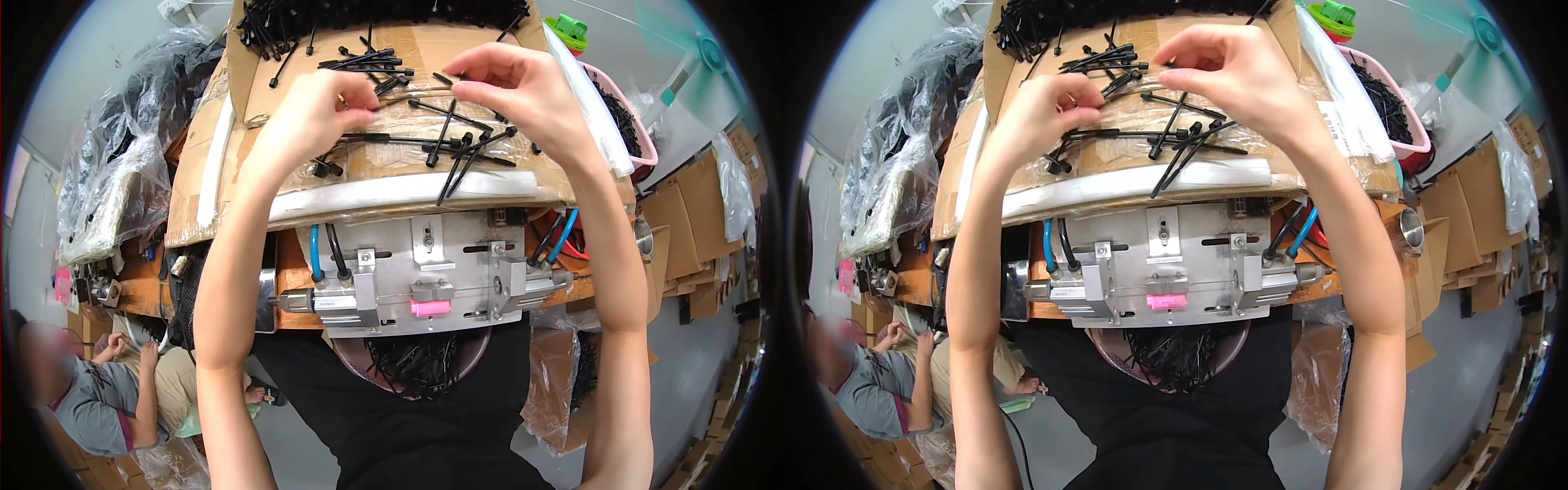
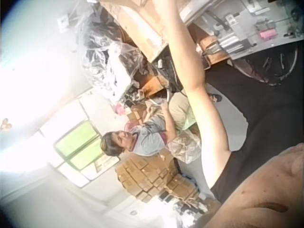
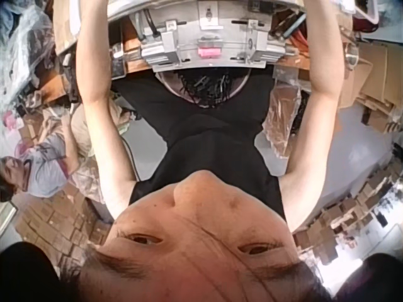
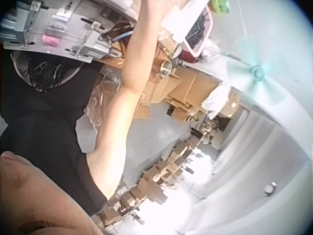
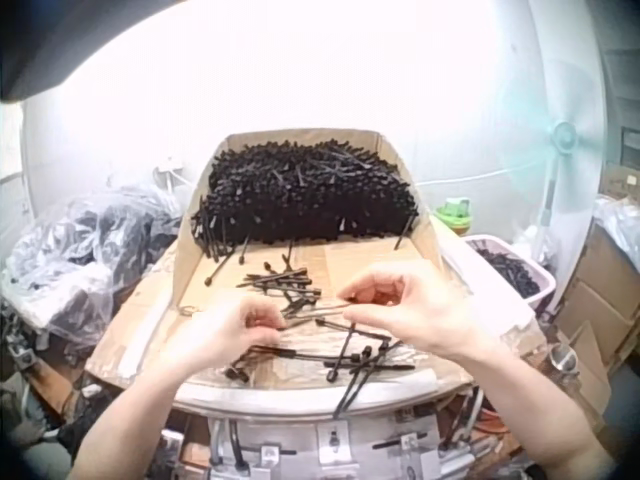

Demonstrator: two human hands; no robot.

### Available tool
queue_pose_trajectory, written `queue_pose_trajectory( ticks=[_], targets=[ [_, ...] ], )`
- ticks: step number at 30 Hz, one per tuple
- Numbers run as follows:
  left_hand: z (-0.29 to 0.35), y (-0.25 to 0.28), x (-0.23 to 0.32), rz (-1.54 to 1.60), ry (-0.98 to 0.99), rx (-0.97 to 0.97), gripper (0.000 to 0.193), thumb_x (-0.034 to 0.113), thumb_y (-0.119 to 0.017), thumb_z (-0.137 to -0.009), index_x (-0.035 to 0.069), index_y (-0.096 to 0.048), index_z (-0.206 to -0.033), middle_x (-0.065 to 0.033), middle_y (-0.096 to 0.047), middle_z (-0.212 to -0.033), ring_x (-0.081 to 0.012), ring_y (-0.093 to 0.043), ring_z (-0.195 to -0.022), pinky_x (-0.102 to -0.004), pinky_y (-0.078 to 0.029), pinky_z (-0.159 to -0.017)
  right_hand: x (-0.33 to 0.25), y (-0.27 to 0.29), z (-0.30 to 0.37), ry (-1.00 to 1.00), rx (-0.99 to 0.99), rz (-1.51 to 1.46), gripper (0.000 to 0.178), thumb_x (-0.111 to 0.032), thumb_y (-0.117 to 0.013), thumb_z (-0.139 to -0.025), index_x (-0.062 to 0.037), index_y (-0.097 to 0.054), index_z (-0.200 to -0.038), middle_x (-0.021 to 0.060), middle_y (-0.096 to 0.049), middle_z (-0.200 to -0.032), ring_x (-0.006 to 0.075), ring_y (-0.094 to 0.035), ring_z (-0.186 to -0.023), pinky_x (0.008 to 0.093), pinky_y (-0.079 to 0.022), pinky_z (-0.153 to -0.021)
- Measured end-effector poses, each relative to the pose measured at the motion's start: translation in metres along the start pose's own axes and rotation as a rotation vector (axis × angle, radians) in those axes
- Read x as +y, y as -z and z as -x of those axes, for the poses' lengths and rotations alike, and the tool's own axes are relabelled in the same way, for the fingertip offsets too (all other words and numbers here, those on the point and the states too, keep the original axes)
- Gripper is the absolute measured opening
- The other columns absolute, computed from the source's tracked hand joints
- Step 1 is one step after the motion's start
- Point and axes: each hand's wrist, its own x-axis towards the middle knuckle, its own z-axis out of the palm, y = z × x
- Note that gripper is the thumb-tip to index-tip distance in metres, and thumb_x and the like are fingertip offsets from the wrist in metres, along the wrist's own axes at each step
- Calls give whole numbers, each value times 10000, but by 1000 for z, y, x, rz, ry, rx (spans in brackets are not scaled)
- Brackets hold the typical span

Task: The person repeatedly picks up black cable ties from a cardboard box and inserts them into a metal jig on a workbench. They manipulate a pink lever on the machine to process each tie individually. A coworker is visible in the background handling a black mesh bag.

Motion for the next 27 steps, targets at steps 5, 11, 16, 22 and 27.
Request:
queue_pose_trajectory(
  ticks=[5, 11, 16, 22, 27],
  targets=[
    [25, 23, 11, 129, 146, 276, 147, 106, -696, -857, 25, -700, -980, -22, -692, -840, -81, -595, -742, -238, -478, -684, 8, -36, -22, 208, -178, 291, 119, -130, -754, -802, -29, -708, -846, 58, -616, -729, 155, -577, -676, 316, -471, -634],
    [69, 26, 4, 265, 193, 455, 133, 95, -654, -908, 1, -664, -1002, -3, -676, -875, -52, -576, -771, -209, -460, -710, 8, -92, -57, 117, -467, 641, 144, -101, -764, -705, 4, -710, -786, 159, -698, -749, 277, -679, -723, 373, -530, -712],
    [90, 17, -16, 274, 181, 469, 146, 95, -593, -968, -17, -631, -1054, -10, -656, -962, -66, -582, -904, -207, -452, -780, -9, -80, -76, 102, -480, 766, 125, -90, -743, -714, 3, -687, -776, 121, -691, -756, 263, -671, -754, 357, -516, -775],
    [83, 1, -17, 204, 198, 368, 155, 60, -607, -935, 22, -634, -1083, -30, -677, -903, -85, -595, -811, -228, -467, -722, -15, -62, -70, 903, -427, 1369, 50, -105, -657, -780, -119, -699, -758, 31, -660, -752, 215, -660, -843, 342, -472, -772],
    [80, -1, -2, 121, 170, 373, 142, 16, -630, -897, 7, -623, -1039, -55, -641, -810, -106, -556, -702, -239, -460, -657, -18, 41, -33, 594, -206, 1303, 78, -70, -613, -835, -38, -582, -899, 79, -602, -865, 256, -575, -934, 368, -435, -857]
  ],
)
